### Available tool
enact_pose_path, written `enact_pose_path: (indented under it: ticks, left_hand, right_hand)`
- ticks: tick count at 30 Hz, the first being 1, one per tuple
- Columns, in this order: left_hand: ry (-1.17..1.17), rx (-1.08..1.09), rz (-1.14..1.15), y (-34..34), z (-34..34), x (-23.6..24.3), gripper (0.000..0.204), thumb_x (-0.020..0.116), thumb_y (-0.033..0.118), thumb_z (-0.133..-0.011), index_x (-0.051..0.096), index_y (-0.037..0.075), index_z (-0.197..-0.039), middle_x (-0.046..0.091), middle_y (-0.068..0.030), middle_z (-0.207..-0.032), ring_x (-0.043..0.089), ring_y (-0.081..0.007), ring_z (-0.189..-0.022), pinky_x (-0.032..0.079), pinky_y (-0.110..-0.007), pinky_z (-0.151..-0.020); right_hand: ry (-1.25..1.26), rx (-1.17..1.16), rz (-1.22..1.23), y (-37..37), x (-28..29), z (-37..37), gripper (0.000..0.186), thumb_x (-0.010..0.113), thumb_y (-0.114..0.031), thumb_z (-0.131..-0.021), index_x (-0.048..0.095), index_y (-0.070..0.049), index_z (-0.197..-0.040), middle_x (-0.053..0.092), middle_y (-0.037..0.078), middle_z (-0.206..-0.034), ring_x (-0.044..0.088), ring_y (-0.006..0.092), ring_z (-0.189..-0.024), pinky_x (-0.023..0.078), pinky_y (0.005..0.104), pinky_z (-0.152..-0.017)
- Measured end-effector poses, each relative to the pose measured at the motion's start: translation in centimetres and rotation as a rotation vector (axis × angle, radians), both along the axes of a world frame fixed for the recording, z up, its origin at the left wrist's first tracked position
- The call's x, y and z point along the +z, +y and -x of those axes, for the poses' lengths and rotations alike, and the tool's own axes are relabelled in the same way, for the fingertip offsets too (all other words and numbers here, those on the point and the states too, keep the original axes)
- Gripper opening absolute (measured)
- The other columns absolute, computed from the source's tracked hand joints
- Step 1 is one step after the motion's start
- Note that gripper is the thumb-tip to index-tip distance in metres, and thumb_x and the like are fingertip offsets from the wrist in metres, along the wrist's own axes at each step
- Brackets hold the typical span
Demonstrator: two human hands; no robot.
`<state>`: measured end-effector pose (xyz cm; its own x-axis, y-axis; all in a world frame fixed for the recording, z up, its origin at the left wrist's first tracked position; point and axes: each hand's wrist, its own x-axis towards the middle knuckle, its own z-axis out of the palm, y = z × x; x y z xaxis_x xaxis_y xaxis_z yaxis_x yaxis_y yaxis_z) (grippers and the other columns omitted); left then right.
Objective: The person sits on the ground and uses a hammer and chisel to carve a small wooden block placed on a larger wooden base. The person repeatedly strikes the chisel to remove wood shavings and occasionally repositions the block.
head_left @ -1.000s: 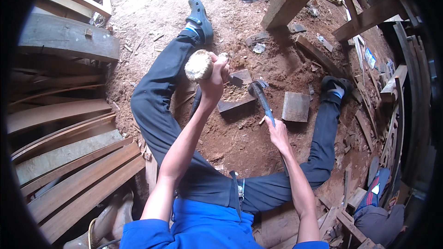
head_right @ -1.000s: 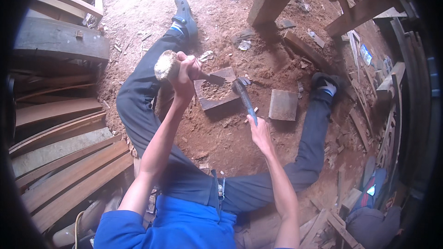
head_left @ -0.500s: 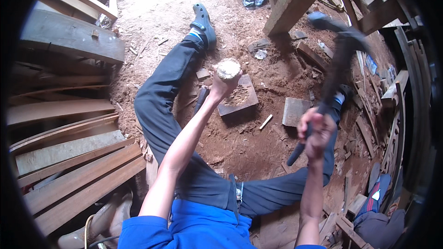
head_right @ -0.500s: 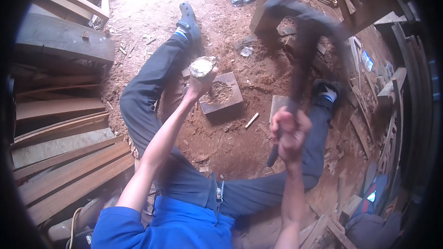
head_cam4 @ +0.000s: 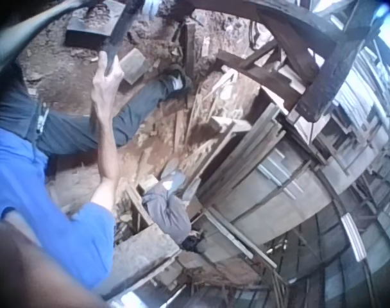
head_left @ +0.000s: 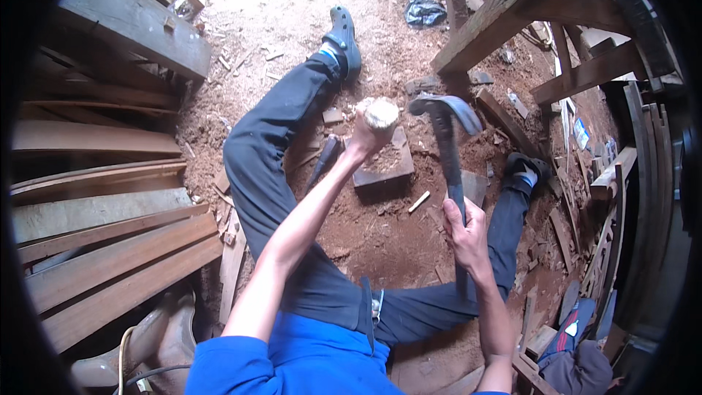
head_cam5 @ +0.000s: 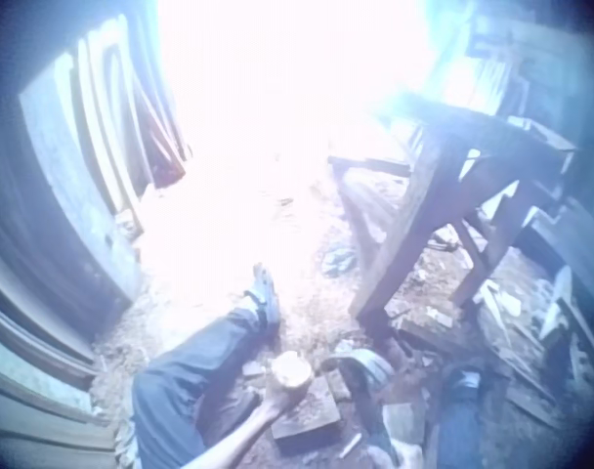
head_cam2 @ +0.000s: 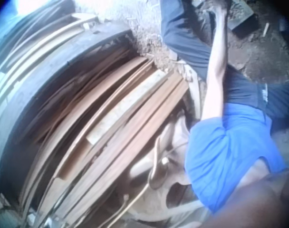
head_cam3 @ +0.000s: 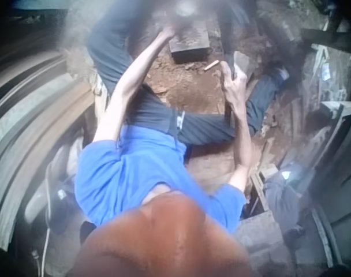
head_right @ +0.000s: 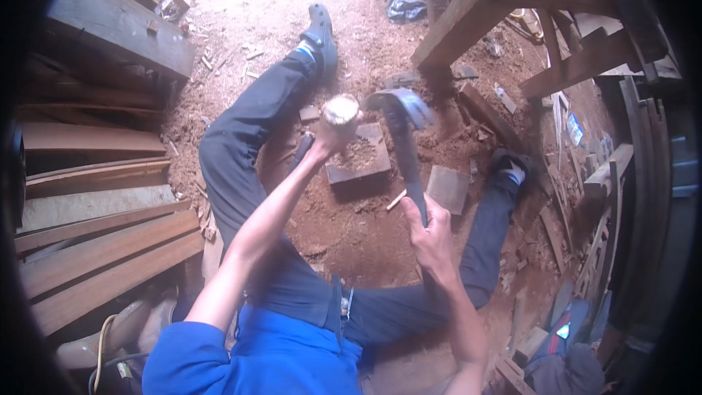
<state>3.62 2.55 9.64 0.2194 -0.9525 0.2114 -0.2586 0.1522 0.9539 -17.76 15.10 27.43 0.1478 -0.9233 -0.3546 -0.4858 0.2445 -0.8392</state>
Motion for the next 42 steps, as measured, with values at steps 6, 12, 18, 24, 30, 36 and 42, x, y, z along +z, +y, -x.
enact_pose_path:
  ticks: [6, 12, 18, 24, 30, 36, 42]
  left_hand:
    - [-0.382, 0.043, 0.191, -1.2, -1.9, 4.4, 0.015, 0.061, 0.011, -0.086, 0.056, 0.001, -0.076, 0.064, -0.0083, -0.074, 0.062, -0.0189, -0.069, 0.049, -0.037, -0.062]
    - [0.620, -0.034, 0.155, -2.3, -0.4, 8.4, 0.009, 0.062, 0.008, -0.083, 0.058, 0.005, -0.074, 0.053, 0.0016, -0.056, 0.052, -0.0082, -0.049, 0.039, -0.024, -0.042]
    - [-0.444, -0.120, 0.076, -1.7, 1.1, 0.4, 0.010, 0.066, 0.012, -0.082, 0.063, 0.003, -0.078, 0.063, -0.0076, -0.068, 0.061, -0.0186, -0.063, 0.049, -0.035, -0.057]
    - [-0.046, -0.122, -0.060, -2.1, 2.0, -1.3, 0.018, 0.062, 0.015, -0.085, 0.060, 0.003, -0.072, 0.056, -0.0025, -0.060, 0.056, -0.0152, -0.056, 0.045, -0.034, -0.050]
    - [0.062, -0.146, -0.030, -0.7, 3.8, 1.6, 0.020, 0.070, 0.016, -0.086, 0.063, 0.001, -0.096, 0.068, -0.0099, -0.086, 0.066, -0.0169, -0.080, 0.055, -0.034, -0.072]
    - [0.222, -0.272, -0.070, -0.6, 3.3, 3.4, 0.021, 0.071, 0.013, -0.084, 0.065, -0.003, -0.096, 0.070, -0.0109, -0.089, 0.065, -0.0162, -0.078, 0.052, -0.030, -0.067]
    - [0.304, -0.301, -0.086, -1.3, 3.4, 1.9, 0.014, 0.064, 0.008, -0.082, 0.069, -0.001, -0.090, 0.072, -0.0134, -0.082, 0.068, -0.0142, -0.073, 0.053, -0.029, -0.062]
  right_hand:
    - [0.124, -0.044, 0.154, 0.4, -10.3, 2.2, 0.030, 0.056, -0.025, -0.096, 0.056, 0.001, -0.081, 0.041, 0.003, -0.055, 0.042, 0.0096, -0.056, 0.037, 0.0328, -0.052]
    - [0.308, -0.045, -0.038, -0.8, -19.7, 5.1, 0.041, 0.060, -0.038, -0.094, 0.049, -0.005, -0.072, 0.042, -0.004, -0.055, 0.038, 0.0060, -0.049, 0.032, 0.0302, -0.044]
    - [-0.141, -0.365, -0.355, 0.1, -16.3, 6.8, 0.036, 0.062, -0.040, -0.094, 0.049, -0.011, -0.076, 0.044, -0.005, -0.055, 0.040, 0.0033, -0.039, 0.031, 0.0227, -0.034]
    - [-0.245, -0.215, 0.034, -2.0, -3.0, 5.9, 0.035, 0.058, -0.033, -0.098, 0.048, -0.010, -0.074, 0.042, -0.007, -0.056, 0.036, 0.0009, -0.043, 0.026, 0.0196, -0.037]
    - [-0.613, -0.187, 0.455, -1.9, 5.4, 2.1, 0.042, 0.056, -0.036, -0.098, 0.044, -0.004, -0.074, 0.042, -0.003, -0.058, 0.037, 0.0012, -0.047, 0.025, 0.0181, -0.038]
    - [0.179, 0.110, 0.231, -1.5, 1.1, 1.1, 0.032, 0.057, -0.028, -0.097, 0.057, -0.004, -0.075, 0.041, -0.004, -0.057, 0.035, 0.0077, -0.047, 0.028, 0.0297, -0.044]
    - [-0.246, -0.197, -0.134, 1.4, -3.4, 4.1, 0.029, 0.056, -0.032, -0.099, 0.054, -0.008, -0.084, 0.038, -0.010, -0.058, 0.035, 0.0013, -0.046, 0.023, 0.0228, -0.041]
